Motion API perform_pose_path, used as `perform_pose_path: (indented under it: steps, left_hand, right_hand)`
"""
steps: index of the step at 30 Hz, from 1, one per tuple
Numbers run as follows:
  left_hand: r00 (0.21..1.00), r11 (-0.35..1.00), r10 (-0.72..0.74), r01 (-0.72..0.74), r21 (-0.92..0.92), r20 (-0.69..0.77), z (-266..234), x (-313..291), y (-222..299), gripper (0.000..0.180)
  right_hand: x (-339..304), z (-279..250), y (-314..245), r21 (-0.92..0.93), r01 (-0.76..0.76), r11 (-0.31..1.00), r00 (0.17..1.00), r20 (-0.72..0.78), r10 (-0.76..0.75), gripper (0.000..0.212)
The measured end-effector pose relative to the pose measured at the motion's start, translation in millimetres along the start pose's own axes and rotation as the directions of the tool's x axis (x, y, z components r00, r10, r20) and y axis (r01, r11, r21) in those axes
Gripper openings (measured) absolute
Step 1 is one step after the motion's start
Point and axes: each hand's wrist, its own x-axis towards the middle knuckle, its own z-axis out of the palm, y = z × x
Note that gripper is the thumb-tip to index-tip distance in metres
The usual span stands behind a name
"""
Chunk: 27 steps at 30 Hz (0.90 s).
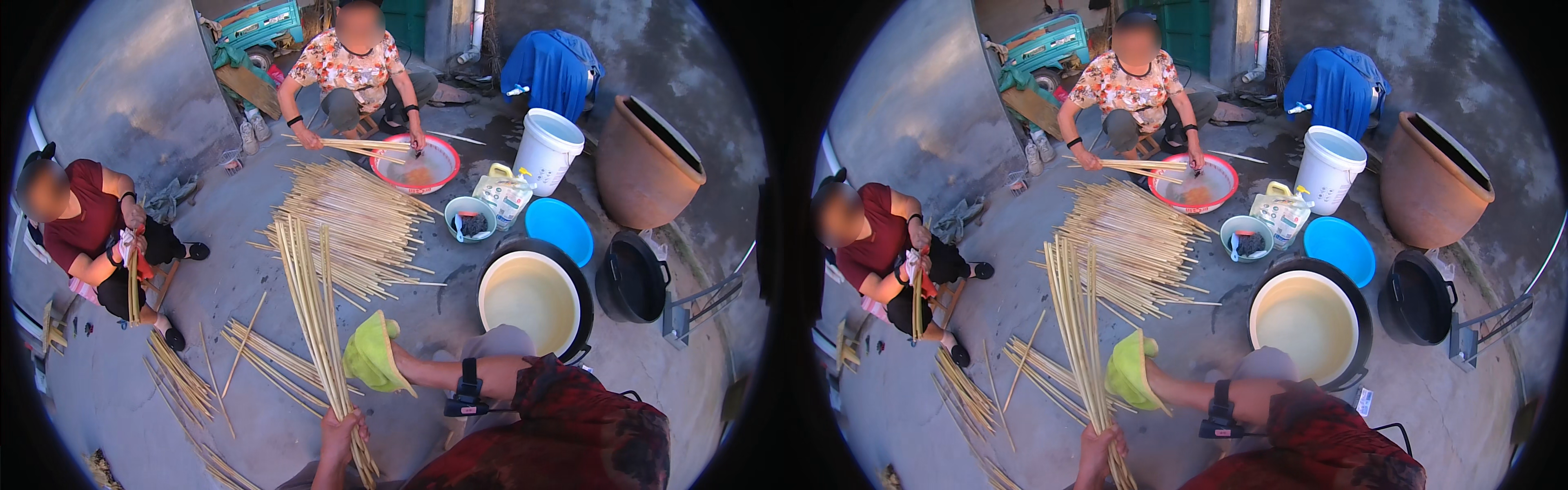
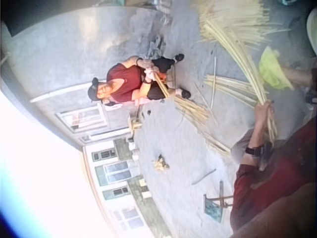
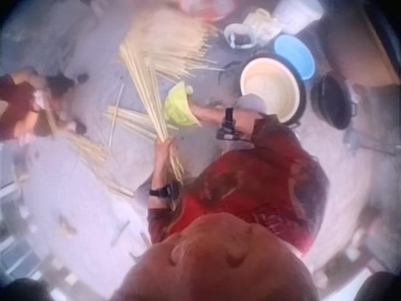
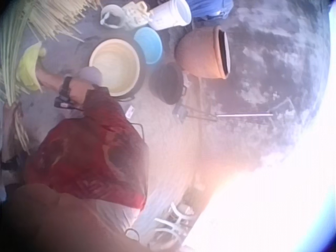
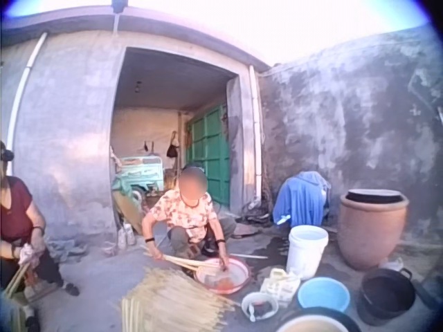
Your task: The person wipes a bundle of thin wooden sticks with a green cloth while sitting in a workspace with others who are sorting similar items.
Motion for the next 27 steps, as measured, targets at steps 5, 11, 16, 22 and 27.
perform_pose_path:
  steps: [5, 11, 16, 22, 27]
  left_hand:
    - [0.999, 1.0, 0.01, -0.01, 0.005, 0.032, 2.3, -0.2, -0.4, 0.011]
    - [0.999, 0.999, -0.015, 0.014, 0.029, 0.042, 0.7, 1.4, -5.1, 0.009]
    - [0.996, 0.999, -0.047, 0.048, -0.009, 0.072, 4.9, 2.3, -6.4, 0.01]
    - [0.983, 0.994, -0.107, 0.11, -0.017, 0.151, 20.0, 0.6, -7.4, 0.01]
    - [0.954, 0.985, -0.151, 0.168, -0.045, 0.258, 21.3, 5.8, -9.8, 0.01]
  right_hand:
    - [1.7, -1.2, 9.0, -0.097, 0.018, 0.995, 0.999, -0.027, -0.021, 0.034]
    - [8.6, -14.5, 24.6, -0.059, 0.079, 0.995, 0.993, 0.087, -0.074, 0.036]
    - [16.4, -15.5, 38.6, 0.067, -0.07, 0.995, 0.988, 0.139, 0.06, 0.034]
    - [9.2, 2.9, 35.5, -0.207, 0.005, 0.978, 0.993, 0.115, 0.019, 0.033]
    - [-1.8, 21.7, 21.2, -0.175, 0.023, 0.984, 0.998, 0.067, -0.012, 0.034]
